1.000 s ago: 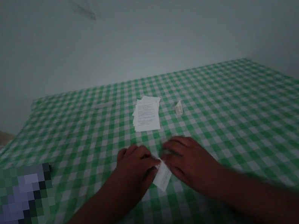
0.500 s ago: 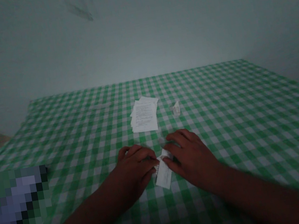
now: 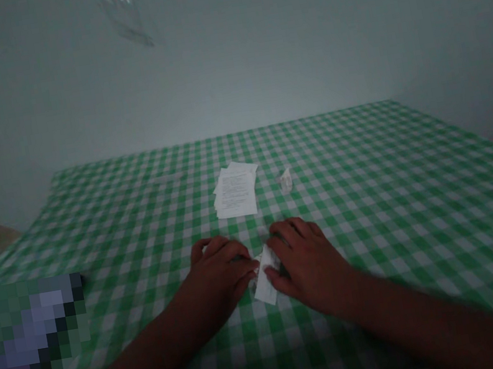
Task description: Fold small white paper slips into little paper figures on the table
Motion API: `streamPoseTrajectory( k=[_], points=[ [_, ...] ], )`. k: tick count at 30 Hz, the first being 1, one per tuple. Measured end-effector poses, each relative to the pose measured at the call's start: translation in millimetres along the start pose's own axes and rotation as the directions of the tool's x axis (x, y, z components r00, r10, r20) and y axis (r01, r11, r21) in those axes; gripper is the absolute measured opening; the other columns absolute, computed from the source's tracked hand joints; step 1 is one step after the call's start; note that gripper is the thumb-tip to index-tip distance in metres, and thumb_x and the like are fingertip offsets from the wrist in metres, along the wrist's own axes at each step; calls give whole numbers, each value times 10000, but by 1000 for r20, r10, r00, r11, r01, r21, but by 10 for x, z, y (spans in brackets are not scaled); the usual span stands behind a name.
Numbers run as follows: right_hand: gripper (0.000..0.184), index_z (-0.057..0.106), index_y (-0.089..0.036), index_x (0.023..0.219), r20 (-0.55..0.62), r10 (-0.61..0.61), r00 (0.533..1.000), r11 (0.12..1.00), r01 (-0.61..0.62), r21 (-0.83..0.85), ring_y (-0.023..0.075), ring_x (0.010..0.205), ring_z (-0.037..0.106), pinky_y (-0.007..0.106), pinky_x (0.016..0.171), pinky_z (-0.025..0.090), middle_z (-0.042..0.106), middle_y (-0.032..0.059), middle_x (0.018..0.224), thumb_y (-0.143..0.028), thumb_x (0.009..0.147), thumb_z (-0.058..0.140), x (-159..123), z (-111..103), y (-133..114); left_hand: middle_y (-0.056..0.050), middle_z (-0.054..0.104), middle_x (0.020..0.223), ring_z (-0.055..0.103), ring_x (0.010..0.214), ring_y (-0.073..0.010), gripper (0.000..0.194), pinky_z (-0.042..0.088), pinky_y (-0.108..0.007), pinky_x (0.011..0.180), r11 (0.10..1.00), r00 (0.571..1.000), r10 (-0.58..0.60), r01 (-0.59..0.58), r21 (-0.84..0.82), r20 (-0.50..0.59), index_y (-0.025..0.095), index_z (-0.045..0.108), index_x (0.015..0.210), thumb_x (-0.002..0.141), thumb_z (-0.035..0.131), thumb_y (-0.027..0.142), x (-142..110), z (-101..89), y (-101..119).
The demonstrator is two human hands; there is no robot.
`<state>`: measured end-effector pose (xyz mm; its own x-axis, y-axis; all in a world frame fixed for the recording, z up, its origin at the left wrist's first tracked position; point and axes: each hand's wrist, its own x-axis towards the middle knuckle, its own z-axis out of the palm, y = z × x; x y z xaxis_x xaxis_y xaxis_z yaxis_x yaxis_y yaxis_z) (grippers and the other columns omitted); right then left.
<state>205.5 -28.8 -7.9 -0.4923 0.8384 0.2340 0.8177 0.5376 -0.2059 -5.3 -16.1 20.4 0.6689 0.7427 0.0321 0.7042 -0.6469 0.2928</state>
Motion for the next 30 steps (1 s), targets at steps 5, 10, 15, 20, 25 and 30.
streamPoseTrajectory(
  k=[5, 10, 15, 20, 25, 30],
  points=[
    [389, 598, -154, 1157, 9, -20, 1000, 999, 19, 27, 343, 1163, 476, 539, 929, 436, 576, 150, 1249, -417, 871, 577, -28, -2, -95, -29, 658, 1042, 498, 1065, -247, 175, 266, -497, 985, 1000, 1000, -19, 19, -13, 8, 276, 706, 1009, 910, 593, 187, 3, 17, -5],
    [400, 589, -159, 1165, 14, -38, 999, 999, 37, 35, 335, 1174, 470, 531, 962, 409, 575, 133, 1265, -419, 861, 586, -60, 9, -152, -15, 665, 1030, 499, 1060, -249, 148, 272, -486, 974, 999, 999, -48, 48, -26, 8, 277, 713, 1000, 908, 612, 219, 15, 23, -4],
    [426, 571, -155, 1185, 14, -67, 998, 997, 67, 48, 342, 1183, 464, 540, 965, 396, 572, 146, 1262, -416, 849, 593, -79, 15, -151, -23, 667, 1012, 497, 1050, -251, 162, 277, -483, 955, 998, 999, -41, 40, -38, -22, 285, 713, 1022, 909, 607, 235, 4, 61, -6],
    [423, 572, -172, 1167, 14, -80, 997, 992, 78, 101, 332, 1167, 471, 533, 953, 398, 568, 140, 1248, -427, 833, 628, -78, 21, -99, -17, 663, 1006, 502, 1036, -243, 150, 297, -461, 931, 996, 997, -46, 41, -76, -59, 274, 710, 1003, 881, 628, 246, -6, 87, -2],
    [347, 592, -206, 1129, -35, -73, 997, 982, 78, 170, 304, 1151, 489, 502, 951, 405, 578, 118, 1201, -380, 835, 648, -58, 15, -48, -36, 642, 995, 507, 1027, -258, 261, 318, -453, 922, 992, 995, -55, 45, -115, -87, 237, 693, 1000, 812, 702, 419, 3, 109, -6],
    [304, 616, -213, 1082, -59, -64, 996, 966, 77, 248, 290, 1136, 505, 485, 953, 411, 586, 107, 1180, -297, 798, 685, -25, 36, 25, -36, 624, 1010, 507, 1027, -256, 299, 324, -452, 922, 995, 996, -30, 22, -98, -83, 232, 667, 1021, 803, 696, 434, -10, 93, 2]
  ],
)
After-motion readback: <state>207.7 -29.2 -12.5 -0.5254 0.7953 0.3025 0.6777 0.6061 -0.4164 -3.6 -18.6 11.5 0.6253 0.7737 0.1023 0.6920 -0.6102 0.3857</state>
